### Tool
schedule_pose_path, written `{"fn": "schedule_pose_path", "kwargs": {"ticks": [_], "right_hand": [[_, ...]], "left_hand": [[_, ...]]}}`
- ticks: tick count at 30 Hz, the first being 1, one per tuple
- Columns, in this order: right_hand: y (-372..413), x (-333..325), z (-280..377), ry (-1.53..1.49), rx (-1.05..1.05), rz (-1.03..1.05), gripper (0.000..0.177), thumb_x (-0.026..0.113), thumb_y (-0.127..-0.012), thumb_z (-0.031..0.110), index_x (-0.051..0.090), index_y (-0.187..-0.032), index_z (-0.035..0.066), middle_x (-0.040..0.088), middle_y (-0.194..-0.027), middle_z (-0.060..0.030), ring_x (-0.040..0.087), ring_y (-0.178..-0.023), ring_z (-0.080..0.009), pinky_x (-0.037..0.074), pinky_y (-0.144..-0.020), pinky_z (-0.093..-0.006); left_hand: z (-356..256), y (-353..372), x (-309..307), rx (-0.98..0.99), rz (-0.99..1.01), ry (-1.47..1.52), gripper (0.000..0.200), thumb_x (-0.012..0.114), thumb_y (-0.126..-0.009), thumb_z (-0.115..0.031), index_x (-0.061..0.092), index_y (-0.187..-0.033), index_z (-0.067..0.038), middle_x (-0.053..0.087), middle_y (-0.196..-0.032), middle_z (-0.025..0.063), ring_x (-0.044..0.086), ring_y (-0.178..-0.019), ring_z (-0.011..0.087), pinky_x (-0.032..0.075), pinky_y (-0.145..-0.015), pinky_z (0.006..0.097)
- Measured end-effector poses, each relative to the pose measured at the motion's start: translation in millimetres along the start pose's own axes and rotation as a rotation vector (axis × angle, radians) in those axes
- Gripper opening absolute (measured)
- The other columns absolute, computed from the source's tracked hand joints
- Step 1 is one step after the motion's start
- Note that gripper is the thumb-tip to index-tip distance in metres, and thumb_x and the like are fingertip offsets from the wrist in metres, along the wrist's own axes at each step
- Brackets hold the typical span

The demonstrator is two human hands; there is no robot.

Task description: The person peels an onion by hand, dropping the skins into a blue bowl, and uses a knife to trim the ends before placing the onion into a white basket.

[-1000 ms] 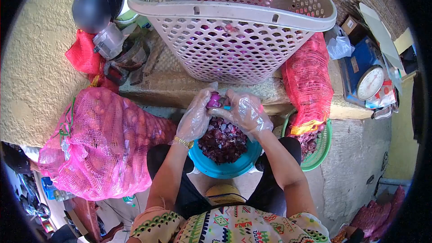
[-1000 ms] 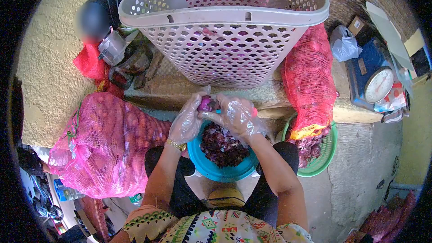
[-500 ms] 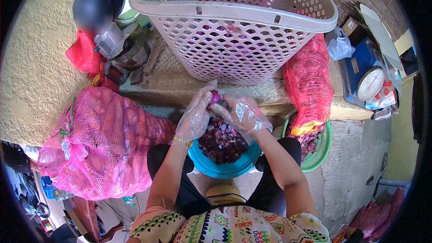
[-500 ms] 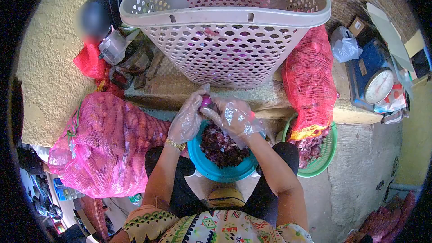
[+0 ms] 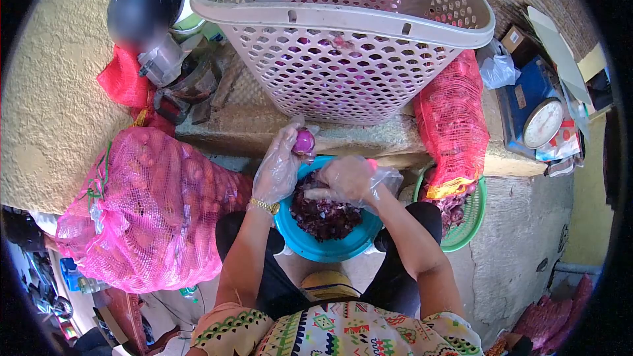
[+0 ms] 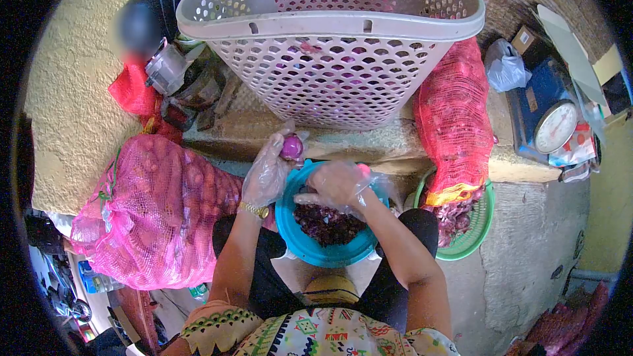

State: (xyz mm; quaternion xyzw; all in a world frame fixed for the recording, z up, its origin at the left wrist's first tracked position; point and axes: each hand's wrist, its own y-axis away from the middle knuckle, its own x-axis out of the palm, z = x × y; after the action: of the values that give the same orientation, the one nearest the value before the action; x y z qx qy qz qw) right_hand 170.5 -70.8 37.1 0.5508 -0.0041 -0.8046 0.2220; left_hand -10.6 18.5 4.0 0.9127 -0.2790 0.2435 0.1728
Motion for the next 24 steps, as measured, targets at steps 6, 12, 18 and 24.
{"fn": "schedule_pose_path", "kwargs": {"ticks": [6,12,18,24], "right_hand": [[0.6,0.4,-8.8,-0.1,-0.014,-0.084,0.074,0.058,-0.094,0.076,0.076,-0.089,0.004,0.074,-0.089,-0.0249,0.071,-0.085,-0.0474,0.056,-0.079,-0.0591],[-1.8,11.6,-13.1,-0.251,-0.054,-0.32,0.066,0.066,-0.093,0.069,0.076,-0.089,0.004,0.073,-0.088,-0.0241,0.072,-0.083,-0.0463,0.056,-0.075,-0.0571],[5.3,-3.7,-14.1,-0.216,-0.014,-0.28,0.062,0.078,-0.084,0.068,0.076,-0.093,0.006,0.074,-0.081,-0.0159,0.073,-0.075,-0.0399,0.056,-0.07,-0.0518],[-0.9,0.0,-0.7,-0.395,0.221,-0.538,0.064,0.088,-0.08,0.061,0.071,-0.091,0.001,0.072,-0.079,-0.0211,0.073,-0.077,-0.0403,0.056,-0.071,-0.0479]], "left_hand": [[0.4,-3.8,-2.8,-0.07,-0.057,0.313,0.044,0.055,-0.114,-0.036,0.056,-0.146,-0.006,0.063,-0.142,0.0174,0.064,-0.12,0.0261,0.053,-0.103,0.0397],[1.7,-2.4,1.5,-0.014,-0.126,0.419,0.044,0.059,-0.112,-0.036,0.06,-0.143,-0.005,0.065,-0.139,0.0167,0.064,-0.122,0.0271,0.051,-0.109,0.0407],[7.7,-2.6,-0.2,-0.062,-0.115,0.385,0.05,0.058,-0.112,-0.04,0.059,-0.146,-0.004,0.065,-0.138,0.0135,0.061,-0.127,0.0254,0.05,-0.111,0.041],[10.3,4.6,14.4,-0.005,-0.084,0.181,0.047,0.051,-0.115,-0.04,0.06,-0.143,-0.003,0.065,-0.139,0.0136,0.061,-0.13,0.0238,0.048,-0.114,0.0404]]}}
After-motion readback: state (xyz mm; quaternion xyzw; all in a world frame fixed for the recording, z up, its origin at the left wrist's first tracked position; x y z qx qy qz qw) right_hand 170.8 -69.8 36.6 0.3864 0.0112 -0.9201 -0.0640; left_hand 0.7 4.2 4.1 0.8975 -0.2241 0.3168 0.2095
